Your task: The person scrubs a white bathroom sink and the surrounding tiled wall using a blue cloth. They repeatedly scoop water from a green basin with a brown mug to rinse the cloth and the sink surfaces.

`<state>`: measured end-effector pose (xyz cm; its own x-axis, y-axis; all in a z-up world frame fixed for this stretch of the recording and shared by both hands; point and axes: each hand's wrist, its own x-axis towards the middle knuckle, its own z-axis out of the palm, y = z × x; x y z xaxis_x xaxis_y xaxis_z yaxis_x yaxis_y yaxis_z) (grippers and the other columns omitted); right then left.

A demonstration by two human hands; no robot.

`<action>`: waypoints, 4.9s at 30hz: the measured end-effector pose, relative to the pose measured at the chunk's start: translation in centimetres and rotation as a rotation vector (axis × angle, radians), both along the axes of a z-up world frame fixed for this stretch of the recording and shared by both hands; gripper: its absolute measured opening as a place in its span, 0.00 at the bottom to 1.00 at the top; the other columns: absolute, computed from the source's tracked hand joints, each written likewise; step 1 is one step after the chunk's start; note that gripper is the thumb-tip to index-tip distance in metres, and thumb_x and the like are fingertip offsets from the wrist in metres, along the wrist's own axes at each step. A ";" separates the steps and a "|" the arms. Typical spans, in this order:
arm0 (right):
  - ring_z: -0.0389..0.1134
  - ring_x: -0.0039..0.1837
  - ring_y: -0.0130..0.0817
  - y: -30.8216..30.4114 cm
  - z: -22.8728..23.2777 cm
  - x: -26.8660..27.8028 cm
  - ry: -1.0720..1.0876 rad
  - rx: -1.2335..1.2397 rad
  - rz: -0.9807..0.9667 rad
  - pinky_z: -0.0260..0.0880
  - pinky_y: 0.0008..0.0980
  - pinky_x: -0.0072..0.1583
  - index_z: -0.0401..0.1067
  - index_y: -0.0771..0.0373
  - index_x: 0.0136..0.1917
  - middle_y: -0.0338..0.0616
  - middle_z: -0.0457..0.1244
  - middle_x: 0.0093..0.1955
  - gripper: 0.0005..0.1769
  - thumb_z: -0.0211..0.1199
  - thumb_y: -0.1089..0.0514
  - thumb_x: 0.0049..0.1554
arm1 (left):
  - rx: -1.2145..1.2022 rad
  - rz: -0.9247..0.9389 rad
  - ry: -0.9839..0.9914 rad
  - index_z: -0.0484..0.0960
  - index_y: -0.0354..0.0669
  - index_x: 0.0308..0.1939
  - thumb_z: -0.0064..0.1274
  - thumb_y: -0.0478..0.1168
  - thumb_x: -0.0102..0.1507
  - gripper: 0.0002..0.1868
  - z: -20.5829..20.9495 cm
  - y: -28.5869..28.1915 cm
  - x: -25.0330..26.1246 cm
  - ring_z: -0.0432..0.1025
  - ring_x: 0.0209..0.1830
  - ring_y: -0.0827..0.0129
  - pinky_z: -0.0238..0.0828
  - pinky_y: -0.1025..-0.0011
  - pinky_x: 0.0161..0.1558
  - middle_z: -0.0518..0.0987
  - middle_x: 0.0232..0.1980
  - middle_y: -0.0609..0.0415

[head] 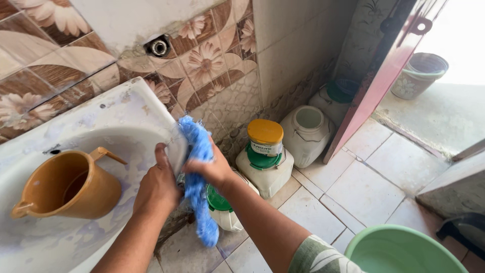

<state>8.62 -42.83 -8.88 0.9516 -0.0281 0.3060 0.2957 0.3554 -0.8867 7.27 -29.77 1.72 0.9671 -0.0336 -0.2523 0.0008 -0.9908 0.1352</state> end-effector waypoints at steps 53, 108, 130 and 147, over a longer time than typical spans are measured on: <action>0.74 0.51 0.40 -1.1 2.0 12.9 0.671 -0.253 0.209 0.76 0.38 0.54 0.81 0.67 0.52 0.48 0.73 0.49 0.28 0.77 0.47 0.44 | -0.096 -0.168 -0.023 0.28 0.37 0.79 0.60 0.31 0.55 0.62 0.6 0.7 0.4 0.70 0.65 0.45 0.70 0.62 0.64 0.57 0.76 0.32; 0.64 0.74 0.46 -0.2 4.1 16.0 0.605 -0.215 0.100 0.63 0.39 0.71 0.53 0.64 0.79 0.60 0.60 0.74 0.62 0.66 0.26 0.44 | -0.149 0.169 -0.651 0.55 0.42 0.78 0.32 0.53 0.70 0.34 -6.0 -1.6 14.6 0.36 0.83 0.44 0.38 0.37 0.74 0.46 0.84 0.48; 0.60 0.76 0.44 2.0 3.2 23.1 0.279 -0.185 0.126 0.56 0.39 0.74 0.61 0.47 0.78 0.52 0.60 0.75 0.38 0.50 0.32 0.60 | -0.201 0.182 -0.601 0.53 0.45 0.79 0.26 0.50 0.71 0.32 -5.9 -1.5 14.6 0.33 0.84 0.47 0.33 0.37 0.74 0.43 0.85 0.52; 0.75 0.58 0.47 0.7 6.3 22.7 0.542 -0.185 0.325 0.77 0.43 0.57 0.68 0.71 0.66 0.59 0.71 0.58 0.54 0.78 0.40 0.33 | -0.249 0.163 -0.613 0.55 0.42 0.79 0.27 0.48 0.72 0.31 -5.8 -1.4 14.4 0.32 0.84 0.46 0.32 0.37 0.75 0.44 0.85 0.51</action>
<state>31.32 -42.11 -2.62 0.9234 0.2938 -0.2471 -0.3070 0.1785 -0.9348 21.63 -31.19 -4.07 0.9306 0.1381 0.3389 -0.0022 -0.9240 0.3825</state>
